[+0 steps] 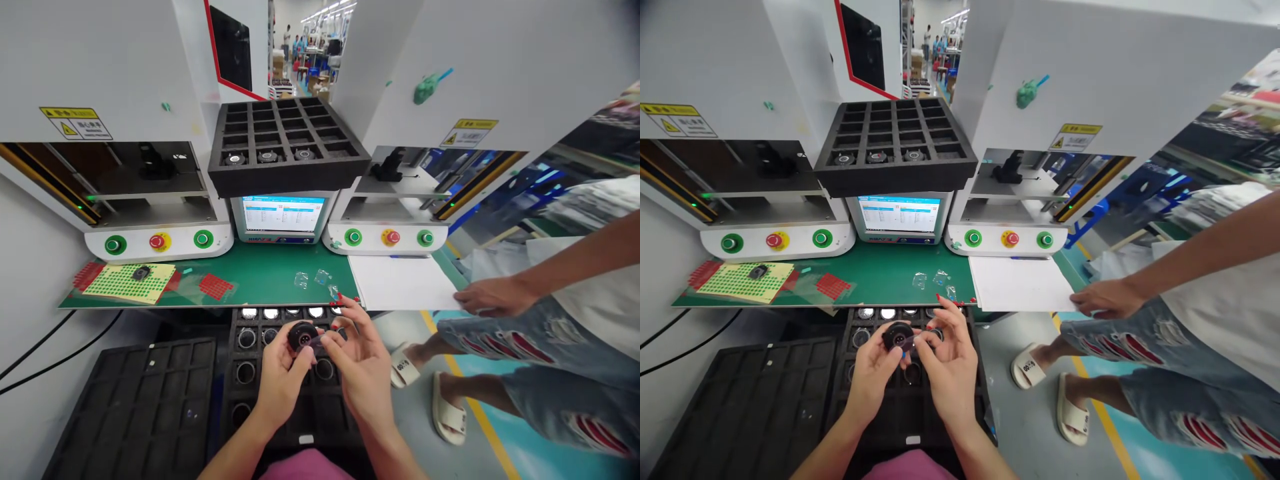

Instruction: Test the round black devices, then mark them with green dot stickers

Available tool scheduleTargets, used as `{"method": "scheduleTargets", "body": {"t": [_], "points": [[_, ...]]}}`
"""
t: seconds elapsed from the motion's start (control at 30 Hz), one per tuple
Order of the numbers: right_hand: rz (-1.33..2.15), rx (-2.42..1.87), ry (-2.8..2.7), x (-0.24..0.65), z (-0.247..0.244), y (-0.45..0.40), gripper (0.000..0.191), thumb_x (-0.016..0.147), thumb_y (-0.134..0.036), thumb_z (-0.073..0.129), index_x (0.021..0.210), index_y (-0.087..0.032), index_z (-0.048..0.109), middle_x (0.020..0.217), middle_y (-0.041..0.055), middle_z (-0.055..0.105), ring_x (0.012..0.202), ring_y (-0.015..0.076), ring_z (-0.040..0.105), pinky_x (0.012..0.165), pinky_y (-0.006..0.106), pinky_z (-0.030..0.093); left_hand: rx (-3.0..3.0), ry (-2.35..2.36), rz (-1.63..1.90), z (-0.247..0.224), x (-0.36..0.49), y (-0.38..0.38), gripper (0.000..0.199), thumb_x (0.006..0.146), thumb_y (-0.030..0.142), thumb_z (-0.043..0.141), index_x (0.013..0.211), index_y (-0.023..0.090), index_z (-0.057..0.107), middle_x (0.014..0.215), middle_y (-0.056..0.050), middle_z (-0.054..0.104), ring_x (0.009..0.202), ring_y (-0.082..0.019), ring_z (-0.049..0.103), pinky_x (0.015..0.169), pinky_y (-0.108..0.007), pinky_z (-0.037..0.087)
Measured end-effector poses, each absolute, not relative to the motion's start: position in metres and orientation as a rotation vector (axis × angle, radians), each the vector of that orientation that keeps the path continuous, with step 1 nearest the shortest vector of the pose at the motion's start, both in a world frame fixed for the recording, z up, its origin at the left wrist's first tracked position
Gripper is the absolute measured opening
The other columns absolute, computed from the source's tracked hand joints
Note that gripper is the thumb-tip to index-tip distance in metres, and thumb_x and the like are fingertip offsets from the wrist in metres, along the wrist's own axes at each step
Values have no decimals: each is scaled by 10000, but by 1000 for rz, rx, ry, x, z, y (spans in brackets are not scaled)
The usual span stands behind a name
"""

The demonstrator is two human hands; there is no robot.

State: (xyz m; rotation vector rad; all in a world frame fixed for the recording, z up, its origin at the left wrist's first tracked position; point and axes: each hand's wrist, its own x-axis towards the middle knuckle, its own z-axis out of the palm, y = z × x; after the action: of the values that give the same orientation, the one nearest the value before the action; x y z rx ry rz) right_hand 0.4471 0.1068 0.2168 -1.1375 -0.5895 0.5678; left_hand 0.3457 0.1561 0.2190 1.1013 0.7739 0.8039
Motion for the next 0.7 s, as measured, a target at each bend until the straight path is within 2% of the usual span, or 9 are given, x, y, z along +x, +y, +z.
{"method": "scheduleTargets", "body": {"t": [0.17, 0.47, 0.63, 0.7], "points": [[555, -1152, -596, 445, 215, 106, 290, 756, -170, 745, 1013, -233, 629, 1313, 102, 496, 829, 108, 564, 688, 236, 579, 1079, 801, 812, 216, 346, 154, 312, 710, 292, 722, 980, 143, 676, 840, -65, 708, 600, -123, 593, 572, -217, 521], [482, -1234, -584, 441, 213, 105, 246, 753, -179, 742, 955, -232, 612, 1271, 86, 532, 804, 110, 590, 695, 259, 559, 1148, 846, 758, 210, 346, 156, 296, 821, 394, 646, 949, 128, 675, 673, -17, 652, 542, -95, 547, 525, -181, 473], [359, -1332, -686, 443, 200, 106, 378, 720, -192, 761, 1059, -254, 606, 1318, 81, 525, 1046, 179, 579, 840, 315, 517, 1177, 830, 727, 211, 344, 152, 312, 846, 421, 592, 909, 123, 661, 715, -41, 671, 528, -91, 527, 511, -186, 463], [372, -1349, -612, 450, 194, 108, 343, 744, -236, 738, 1058, -238, 602, 1270, 88, 564, 1020, 182, 588, 828, 331, 513, 1239, 842, 718, 209, 342, 152, 331, 871, 427, 542, 900, 120, 661, 663, -38, 657, 522, -103, 536, 510, -199, 469]]}}
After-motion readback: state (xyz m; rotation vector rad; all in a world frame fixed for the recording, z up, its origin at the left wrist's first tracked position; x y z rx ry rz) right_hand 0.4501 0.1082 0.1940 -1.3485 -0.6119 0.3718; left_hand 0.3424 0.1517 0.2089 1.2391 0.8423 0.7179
